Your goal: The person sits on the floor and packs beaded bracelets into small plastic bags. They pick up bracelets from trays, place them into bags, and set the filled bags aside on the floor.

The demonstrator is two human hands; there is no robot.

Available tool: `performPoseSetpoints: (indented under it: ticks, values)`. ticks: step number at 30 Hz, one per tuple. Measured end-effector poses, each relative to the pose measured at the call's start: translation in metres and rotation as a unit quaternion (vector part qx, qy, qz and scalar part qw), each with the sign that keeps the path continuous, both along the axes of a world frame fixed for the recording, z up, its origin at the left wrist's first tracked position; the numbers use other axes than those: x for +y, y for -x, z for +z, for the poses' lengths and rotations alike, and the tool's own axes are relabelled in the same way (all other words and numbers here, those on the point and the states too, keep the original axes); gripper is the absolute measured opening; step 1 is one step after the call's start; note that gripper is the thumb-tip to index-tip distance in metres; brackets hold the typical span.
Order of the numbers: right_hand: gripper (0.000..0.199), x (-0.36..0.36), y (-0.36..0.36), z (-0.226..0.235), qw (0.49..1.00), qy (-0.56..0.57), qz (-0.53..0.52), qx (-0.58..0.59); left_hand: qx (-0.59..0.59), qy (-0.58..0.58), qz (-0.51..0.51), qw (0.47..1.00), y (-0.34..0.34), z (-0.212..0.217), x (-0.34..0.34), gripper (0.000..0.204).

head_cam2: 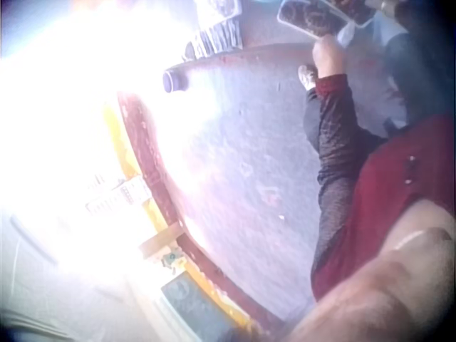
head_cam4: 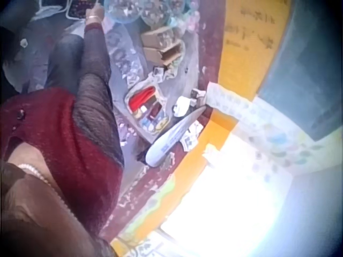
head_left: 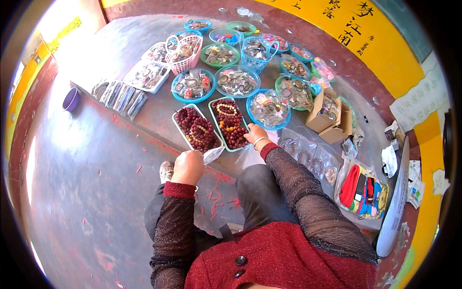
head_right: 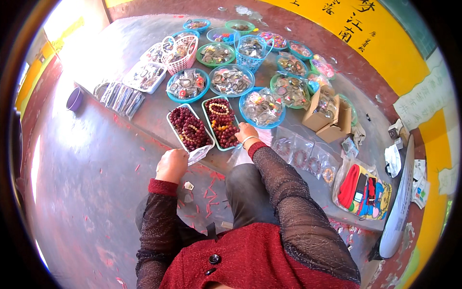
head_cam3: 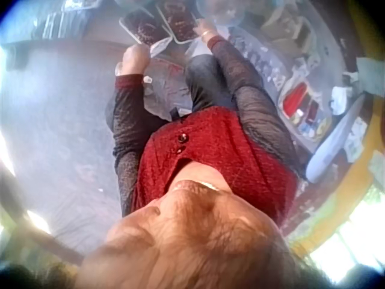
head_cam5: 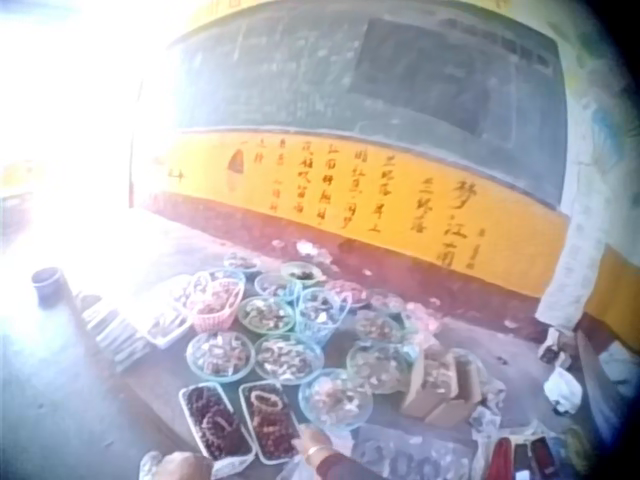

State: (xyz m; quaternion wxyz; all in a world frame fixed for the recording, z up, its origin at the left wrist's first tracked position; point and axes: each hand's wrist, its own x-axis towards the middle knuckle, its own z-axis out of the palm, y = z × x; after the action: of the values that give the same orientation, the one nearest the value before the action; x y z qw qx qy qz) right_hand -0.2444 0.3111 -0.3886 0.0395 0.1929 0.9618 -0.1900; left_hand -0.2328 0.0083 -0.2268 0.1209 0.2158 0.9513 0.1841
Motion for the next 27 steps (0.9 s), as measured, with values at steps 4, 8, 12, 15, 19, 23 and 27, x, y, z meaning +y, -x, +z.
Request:
performPoseSetpoints:
  ticks: [4, 8, 12, 15, 19, 23, 27]
  values:
    - [0.029, 0.002, 0.010, -0.025, 0.999, -0.038, -0.018, -0.031, -0.002, 0.002, -0.010, 1.000, -0.002, 0.003, 0.003, 0.023]
    - [0.022, -0.002, 0.008, -0.016, 0.999, 0.022, -0.032, 0.021, 0.034, 0.006, -0.073, 0.997, 0.000, -0.015, -0.001, 0.021]
    - [0.025, 0.005, 0.000, -0.002, 0.982, 0.153, -0.001, 0.114, 0.019, -0.005, -0.141, 0.990, 0.000, -0.027, 0.003, 0.020]
    - [0.027, -0.002, -0.013, 0.028, 0.954, 0.267, 0.045, 0.131, -0.004, -0.013, -0.195, 0.981, -0.001, -0.040, 0.004, 0.020]
    - [0.020, -0.024, -0.058, 0.088, 0.890, 0.421, 0.076, 0.158, -0.009, -0.042, -0.252, 0.967, -0.009, -0.036, 0.002, 0.020]
    - [0.020, -0.046, -0.114, 0.145, 0.807, 0.571, 0.080, 0.129, -0.041, -0.194, -0.262, 0.945, -0.031, -0.011, 0.001, 0.016]
    - [0.021, -0.067, -0.168, 0.179, 0.749, 0.653, 0.047, 0.105, -0.061, -0.251, -0.286, 0.923, -0.057, 0.010, -0.002, 0.014]
